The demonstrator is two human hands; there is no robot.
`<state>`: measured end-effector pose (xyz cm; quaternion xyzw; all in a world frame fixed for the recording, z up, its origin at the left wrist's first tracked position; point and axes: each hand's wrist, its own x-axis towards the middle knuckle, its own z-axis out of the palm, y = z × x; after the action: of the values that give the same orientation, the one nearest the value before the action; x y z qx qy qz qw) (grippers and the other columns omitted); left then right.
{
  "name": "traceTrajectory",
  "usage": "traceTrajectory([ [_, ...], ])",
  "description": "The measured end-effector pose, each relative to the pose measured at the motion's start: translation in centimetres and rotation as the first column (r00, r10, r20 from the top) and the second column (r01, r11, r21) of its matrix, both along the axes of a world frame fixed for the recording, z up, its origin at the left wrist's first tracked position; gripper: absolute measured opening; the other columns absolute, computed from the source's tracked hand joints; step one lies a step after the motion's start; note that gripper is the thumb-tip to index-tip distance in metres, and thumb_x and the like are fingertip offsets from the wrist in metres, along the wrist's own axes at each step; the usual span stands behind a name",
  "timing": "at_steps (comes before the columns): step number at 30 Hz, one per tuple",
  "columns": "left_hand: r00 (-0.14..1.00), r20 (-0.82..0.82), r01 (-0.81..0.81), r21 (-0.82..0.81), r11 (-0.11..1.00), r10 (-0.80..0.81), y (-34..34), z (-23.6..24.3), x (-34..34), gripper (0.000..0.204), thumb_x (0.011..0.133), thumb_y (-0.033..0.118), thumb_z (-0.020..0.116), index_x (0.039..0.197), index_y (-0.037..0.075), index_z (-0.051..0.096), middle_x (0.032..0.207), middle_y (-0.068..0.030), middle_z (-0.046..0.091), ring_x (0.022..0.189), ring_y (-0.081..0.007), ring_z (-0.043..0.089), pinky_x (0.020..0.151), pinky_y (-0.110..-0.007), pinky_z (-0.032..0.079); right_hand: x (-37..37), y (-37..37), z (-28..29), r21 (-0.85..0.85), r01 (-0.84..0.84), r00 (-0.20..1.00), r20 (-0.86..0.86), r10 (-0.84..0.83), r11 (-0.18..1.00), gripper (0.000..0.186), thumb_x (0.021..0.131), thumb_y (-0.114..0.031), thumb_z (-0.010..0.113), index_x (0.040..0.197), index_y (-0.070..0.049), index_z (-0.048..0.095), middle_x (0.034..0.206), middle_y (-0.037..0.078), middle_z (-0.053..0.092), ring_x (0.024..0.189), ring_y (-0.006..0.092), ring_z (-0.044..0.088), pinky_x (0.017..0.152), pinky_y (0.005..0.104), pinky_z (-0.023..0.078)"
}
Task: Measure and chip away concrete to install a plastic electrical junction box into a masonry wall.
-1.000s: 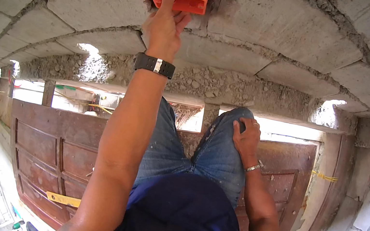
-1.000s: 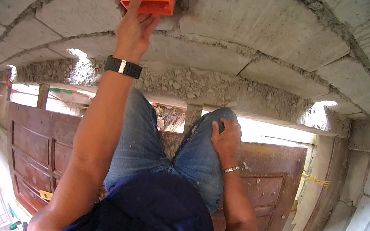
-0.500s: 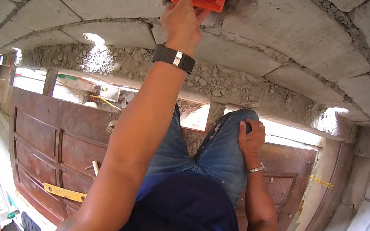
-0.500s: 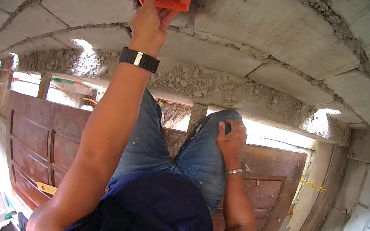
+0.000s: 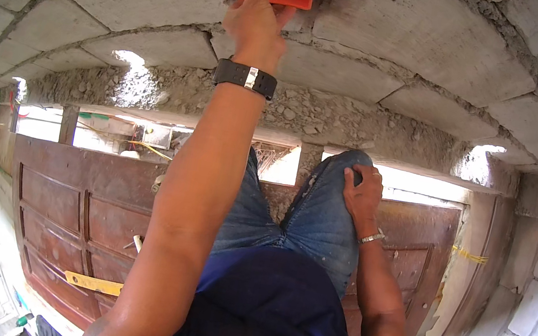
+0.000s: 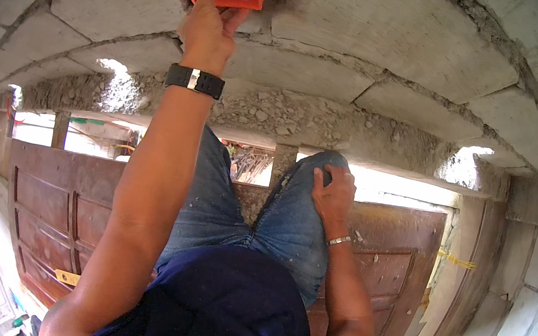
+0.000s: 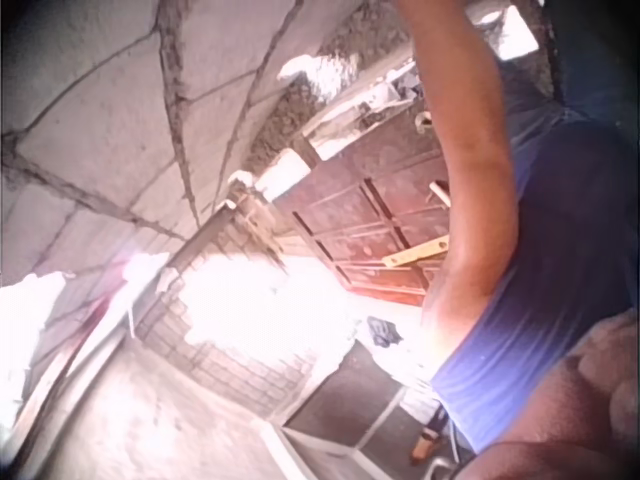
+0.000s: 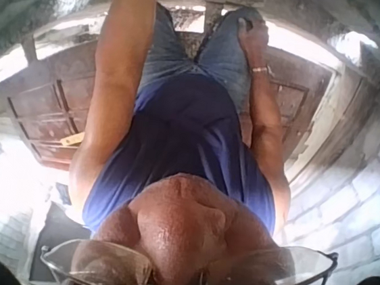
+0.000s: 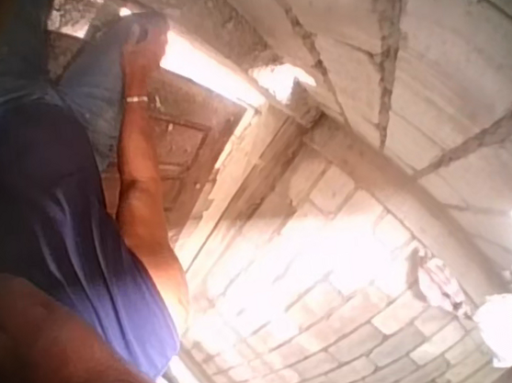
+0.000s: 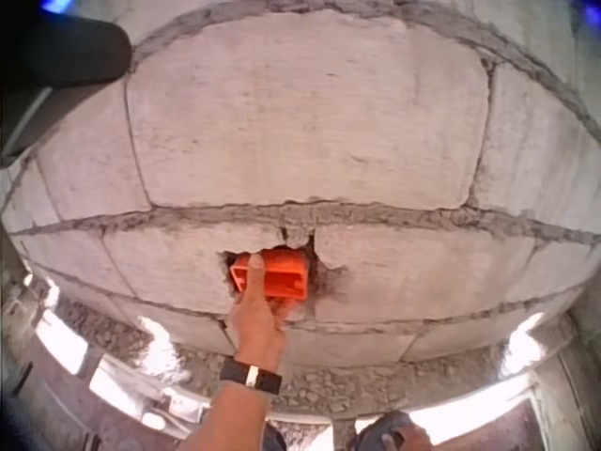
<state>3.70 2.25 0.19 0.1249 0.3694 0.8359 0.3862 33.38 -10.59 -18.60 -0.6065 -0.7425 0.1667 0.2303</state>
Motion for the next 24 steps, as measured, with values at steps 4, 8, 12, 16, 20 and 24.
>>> traceTrajectory([
  [4, 0.999, -0.006, -0.032, -0.017, 0.999, 0.032, 0.2, -0.2, 0.5, 0.062, 0.077, 0.037, 0.078, 0.114, -0.004, 0.049, 0.109, -0.0168, 0.059, 0.096, -0.0311, 0.064, 0.077, -0.042, 0.061, -0.1, -0.1, 0.3, -0.001, 0.013, 1.000, -0.018, -0.013, 1.000, 0.026, 0.081, -0.027, 0.068, 0.093, -0.004, 0.066, 0.096, 0.015, 0.062, 0.093, 0.0339, 0.056, 0.082, 0.0436, 0.044],
  [8, 1.000, -0.016, 0.007, 0.012, 1.000, -0.007, 0.2, -0.4, -0.4, 0.061, 0.079, 0.037, 0.077, 0.116, -0.002, 0.049, 0.110, -0.0166, 0.059, 0.098, -0.0313, 0.063, 0.078, -0.042, 0.061, -0.4, -0.1, 0.9, -0.012, 0.019, 1.000, -0.018, -0.019, 1.000, 0.026, 0.081, -0.027, 0.067, 0.092, -0.004, 0.066, 0.097, 0.015, 0.062, 0.093, 0.0337, 0.056, 0.082, 0.0435, 0.044],
  [12, 0.998, -0.015, 0.060, 0.043, 0.997, -0.059, 0.3, -0.5, -0.5, 0.060, 0.079, 0.038, 0.076, 0.117, 0.000, 0.049, 0.111, -0.0153, 0.059, 0.100, -0.0302, 0.063, 0.080, -0.040, 0.060, -0.3, 0.0, 0.6, 0.000, 0.024, 1.000, -0.015, -0.024, 1.000, 0.025, 0.081, -0.026, 0.067, 0.092, -0.004, 0.067, 0.094, 0.015, 0.063, 0.091, 0.0343, 0.057, 0.080, 0.0438, 0.045],
  [16, 0.998, -0.043, 0.056, 0.041, 0.998, -0.054, 0.5, -0.7, -0.5, 0.059, 0.079, 0.038, 0.075, 0.117, 0.001, 0.050, 0.110, -0.0135, 0.060, 0.099, -0.0283, 0.063, 0.080, -0.039, 0.060, -1.7, 1.7, 1.4, -0.149, 0.044, 0.973, -0.218, -0.076, 0.988, 0.031, 0.085, -0.033, 0.065, 0.090, -0.002, 0.066, 0.089, 0.016, 0.066, 0.083, 0.0281, 0.062, 0.073, 0.0405, 0.048],
  [20, 1.000, -0.018, 0.025, 0.002, 1.000, -0.025, 0.0, -0.5, -1.3, 0.055, 0.079, 0.039, 0.075, 0.114, 0.002, 0.053, 0.106, -0.0110, 0.061, 0.094, -0.0242, 0.063, 0.079, -0.039, 0.058, -10.3, 7.2, 9.3, -0.265, -0.272, 0.785, -0.617, 0.054, 0.925, 0.049, 0.089, -0.047, 0.058, 0.088, 0.001, 0.066, 0.077, 0.012, 0.066, 0.069, 0.0159, 0.061, 0.062, 0.0318, 0.048],
  [24, 0.808, -0.583, -0.027, -0.182, 0.983, -0.086, -1.1, -1.7, -2.0, 0.066, 0.085, 0.058, 0.059, 0.110, -0.004, 0.058, 0.098, -0.0119, 0.061, 0.083, -0.0234, 0.058, 0.069, -0.041, 0.048, -17.4, 10.9, 18.0, -0.353, -0.435, 0.494, -0.863, -0.109, 0.828, 0.061, 0.087, -0.059, 0.056, 0.110, -0.002, 0.059, 0.081, 0.007, 0.063, 0.071, 0.0116, 0.057, 0.063, 0.0257, 0.045],
])
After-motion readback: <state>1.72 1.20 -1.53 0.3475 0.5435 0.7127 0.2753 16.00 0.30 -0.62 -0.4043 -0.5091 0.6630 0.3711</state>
